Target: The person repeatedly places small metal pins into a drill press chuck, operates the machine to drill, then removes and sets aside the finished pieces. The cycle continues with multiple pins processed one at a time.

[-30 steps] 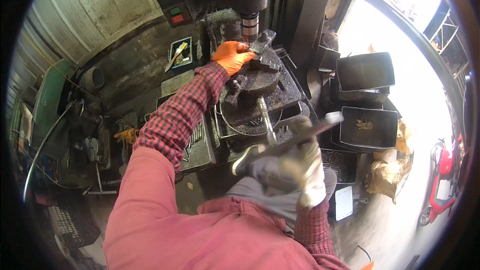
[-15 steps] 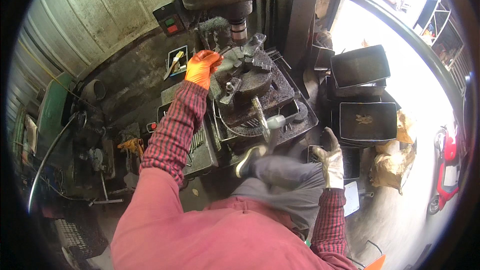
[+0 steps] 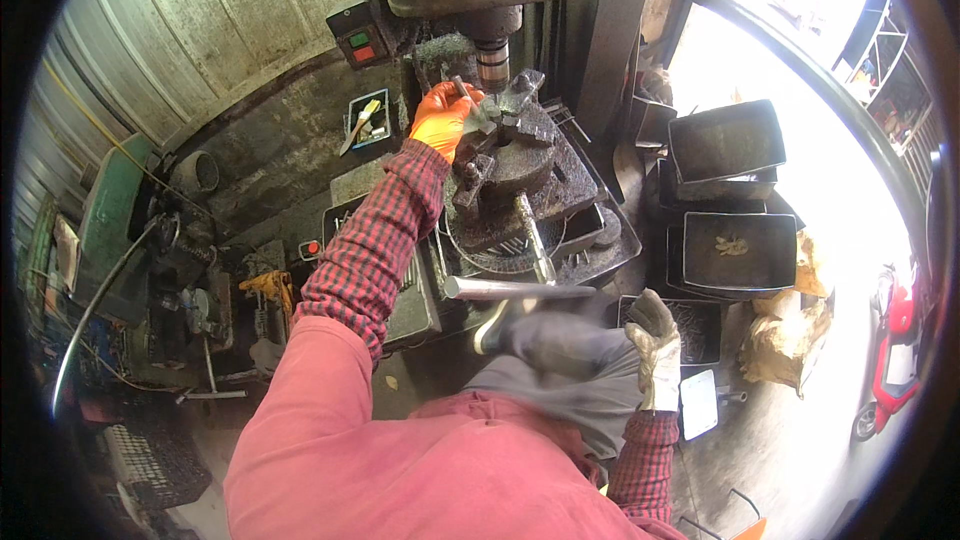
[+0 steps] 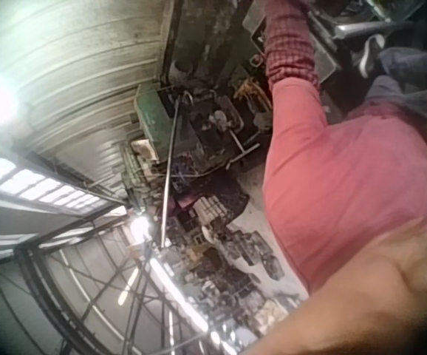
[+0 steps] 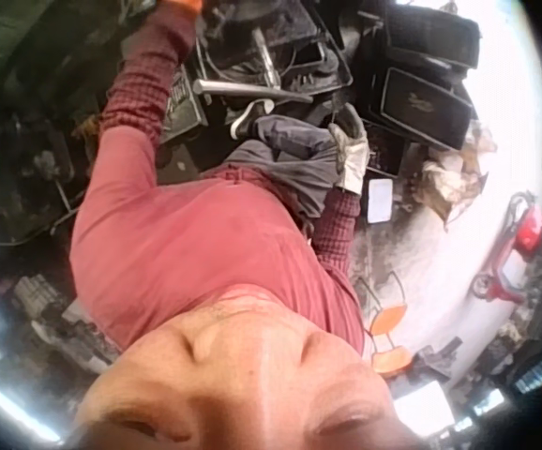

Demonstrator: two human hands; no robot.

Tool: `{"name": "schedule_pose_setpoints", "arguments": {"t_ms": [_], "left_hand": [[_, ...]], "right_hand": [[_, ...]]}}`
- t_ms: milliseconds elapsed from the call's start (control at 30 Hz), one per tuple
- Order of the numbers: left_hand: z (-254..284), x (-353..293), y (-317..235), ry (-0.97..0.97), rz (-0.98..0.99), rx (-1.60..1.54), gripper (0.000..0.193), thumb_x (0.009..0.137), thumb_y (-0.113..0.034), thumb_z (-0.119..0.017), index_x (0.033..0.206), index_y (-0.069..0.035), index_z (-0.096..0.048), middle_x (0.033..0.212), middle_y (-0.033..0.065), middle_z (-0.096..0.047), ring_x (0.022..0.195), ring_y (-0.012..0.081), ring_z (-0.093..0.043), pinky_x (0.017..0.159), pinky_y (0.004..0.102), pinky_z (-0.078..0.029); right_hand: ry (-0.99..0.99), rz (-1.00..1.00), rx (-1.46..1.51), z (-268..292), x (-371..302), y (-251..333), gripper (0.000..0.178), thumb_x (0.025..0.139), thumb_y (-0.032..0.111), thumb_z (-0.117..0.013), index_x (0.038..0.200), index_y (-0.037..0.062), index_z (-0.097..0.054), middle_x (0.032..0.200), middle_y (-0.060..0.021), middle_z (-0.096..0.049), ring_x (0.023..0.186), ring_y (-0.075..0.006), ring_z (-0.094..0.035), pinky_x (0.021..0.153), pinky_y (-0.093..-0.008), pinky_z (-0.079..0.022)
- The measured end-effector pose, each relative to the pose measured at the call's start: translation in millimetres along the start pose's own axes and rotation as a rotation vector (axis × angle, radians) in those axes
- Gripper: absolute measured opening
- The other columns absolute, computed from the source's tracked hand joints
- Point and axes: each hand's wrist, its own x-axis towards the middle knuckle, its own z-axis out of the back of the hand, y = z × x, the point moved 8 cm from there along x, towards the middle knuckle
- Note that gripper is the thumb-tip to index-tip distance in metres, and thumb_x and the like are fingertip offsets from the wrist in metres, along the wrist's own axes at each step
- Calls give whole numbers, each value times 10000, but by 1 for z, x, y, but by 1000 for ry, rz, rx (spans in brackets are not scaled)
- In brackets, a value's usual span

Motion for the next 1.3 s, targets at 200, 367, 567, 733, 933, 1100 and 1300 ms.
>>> {"name": "schedule_pose_setpoints", "arguments": {"t_ms": [200, 367, 567, 733, 933, 1100, 1300], "left_hand": [[-13, -5, 14, -29, 57, 103, 94, 1016, -44, -670, 1108, -30, -687, 1065, 71, -741, 978, 171, -683, 941, 330, -536], [-24, -10, 10, -29, 137, 133, 113, 993, -72, -705, 1103, -44, -702, 961, 7, -718, 796, 102, -656, 707, 270, -548], [-30, -14, -8, 110, -78, 720, 233, 914, -193, -747, 1067, -17, -743, 1011, 62, -763, 904, 156, -711, 846, 305, -548], [-37, -16, -11, 155, -7, 830, 281, 880, -263, -731, 1038, -35, -774, 975, 99, -786, 921, 205, -742, 867, 334, -550], [-39, -17, -20, 163, -4, 884, 290, 884, -269, -721, 1044, -32, -775, 965, 107, -791, 907, 202, -747, 853, 341, -555], [-37, -12, -16, 183, 3, 950, 303, 917, -313, -740, 1067, -53, -782, 965, 66, -788, 896, 143, -717, 822, 319, -537], [-38, -13, -15, 207, 31, 861, 292, 916, -296, -753, 1066, -46, -780, 975, 65, -788, 904, 133, -718, 821, 312, -540]], "right_hand": [[-59, 20, -123, 24, -5, -10, 719, 810, -4, -820, 1473, -40, -543, 1415, -212, -630, 1309, -301, -624, 1089, -399, -531], [-38, 1, -101, 23, -9, -17, 722, 798, -18, -806, 1471, -41, -544, 1417, -218, -628, 1310, -303, -623, 1100, -409, -525], [129, 133, -422, -34, 1, 5, 790, 785, 42, -842, 1495, -39, -505, 1454, -206, -608, 1358, -300, -584, 1159, -381, -464], [94, 271, -987, -119, 24, -16, 705, 865, 309, -846, 1423, -15, -562, 1378, -233, -640, 1277, -367, -621, 1119, -392, -486], [681, -103, -449, -250, -41, -22, 844, 759, 288, -903, 1466, 8, -536, 1439, -253, -584, 1358, -399, -545, 1170, -456, -415], [571, 775, -621, -193, -33, 151, 972, 611, 244, -962, 1458, 13, -545, 1442, -251, -570, 1395, -408, -512, 1215, -505, -357], [421, 479, -1214, -154, 53, 55, 738, 720, 160, -884, 1399, 39, -620, 1231, -192, -698, 1215, -321, -647, 1100, -435, -483]]}}
